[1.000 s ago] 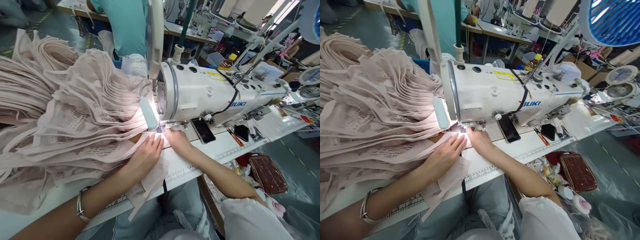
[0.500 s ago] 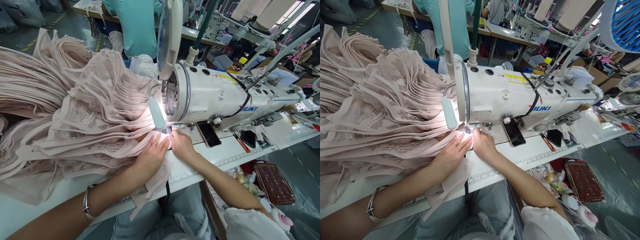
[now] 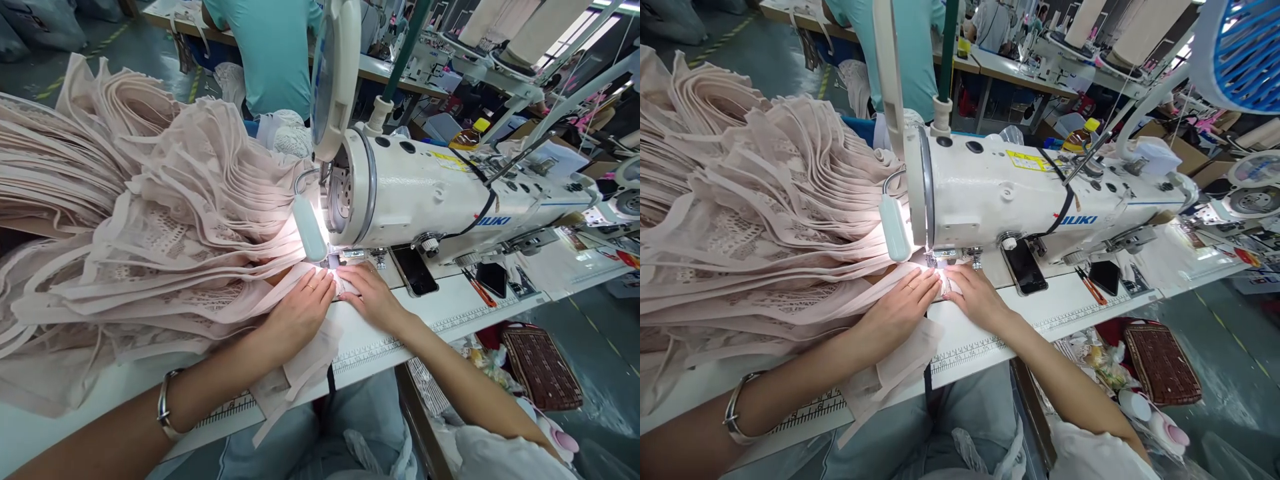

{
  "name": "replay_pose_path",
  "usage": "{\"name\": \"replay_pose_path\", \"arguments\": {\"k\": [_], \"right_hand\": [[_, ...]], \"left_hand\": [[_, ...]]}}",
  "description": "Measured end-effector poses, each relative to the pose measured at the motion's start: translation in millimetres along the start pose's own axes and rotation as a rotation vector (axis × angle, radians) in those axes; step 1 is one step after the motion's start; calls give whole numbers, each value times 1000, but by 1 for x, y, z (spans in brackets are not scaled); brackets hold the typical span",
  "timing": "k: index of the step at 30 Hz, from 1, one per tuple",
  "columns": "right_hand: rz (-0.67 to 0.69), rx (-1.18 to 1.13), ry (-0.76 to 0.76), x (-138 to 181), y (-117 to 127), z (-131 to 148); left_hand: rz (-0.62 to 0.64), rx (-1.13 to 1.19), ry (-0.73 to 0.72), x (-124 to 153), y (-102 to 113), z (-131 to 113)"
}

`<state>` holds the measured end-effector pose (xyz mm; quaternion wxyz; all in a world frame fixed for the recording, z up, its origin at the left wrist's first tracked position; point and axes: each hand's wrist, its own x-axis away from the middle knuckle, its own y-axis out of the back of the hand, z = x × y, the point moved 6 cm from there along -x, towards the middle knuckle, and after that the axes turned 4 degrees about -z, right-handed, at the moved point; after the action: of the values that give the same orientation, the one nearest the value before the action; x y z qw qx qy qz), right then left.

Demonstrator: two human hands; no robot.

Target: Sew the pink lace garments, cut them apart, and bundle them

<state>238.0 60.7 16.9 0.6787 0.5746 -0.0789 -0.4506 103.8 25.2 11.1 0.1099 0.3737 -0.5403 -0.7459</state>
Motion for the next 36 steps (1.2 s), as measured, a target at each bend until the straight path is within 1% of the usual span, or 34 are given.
{"name": "replay_pose_path", "arguments": {"k": [2, 4, 6, 8, 11, 13, 15, 17, 19, 21, 24, 28, 33, 36], "right_hand": [[-86, 51, 71, 4, -2, 3], [-111, 94, 117, 3, -5, 7], [-87, 144, 133, 0, -6, 11], [-52, 211, 131, -5, -6, 14], [-4, 372, 78, -12, -6, 14], [42, 484, 40, -15, -9, 12], [84, 535, 64, -16, -13, 11], [84, 525, 115, -15, -16, 11], [69, 494, 133, -14, -17, 9], [81, 456, 99, -13, -18, 4], [167, 378, 20, -14, -21, -3], [257, 317, -77, -18, -24, -8], [283, 243, -164, -17, -26, -12], [269, 237, -175, -15, -27, -14]], "left_hand": [[-18, 11, -4, 0, 0, 0], [-34, 43, -1, 0, 2, 1], [-64, 99, 16, -1, 5, 3], [-95, 136, 85, -1, 8, 9], [-79, 113, 193, -2, 10, 18], [-41, 107, 192, -3, 8, 17], [-11, 134, 158, -5, 5, 12], [-7, 150, 124, -6, 2, 5], [-16, 135, 89, -6, 0, 0], [-43, 98, 62, -5, 0, -4], [-69, 55, 36, -3, 0, -6], [-47, 65, 30, -5, -3, -5], [-31, 84, 56, -6, -9, -2], [-75, 59, 45, -6, -10, -1]]}}
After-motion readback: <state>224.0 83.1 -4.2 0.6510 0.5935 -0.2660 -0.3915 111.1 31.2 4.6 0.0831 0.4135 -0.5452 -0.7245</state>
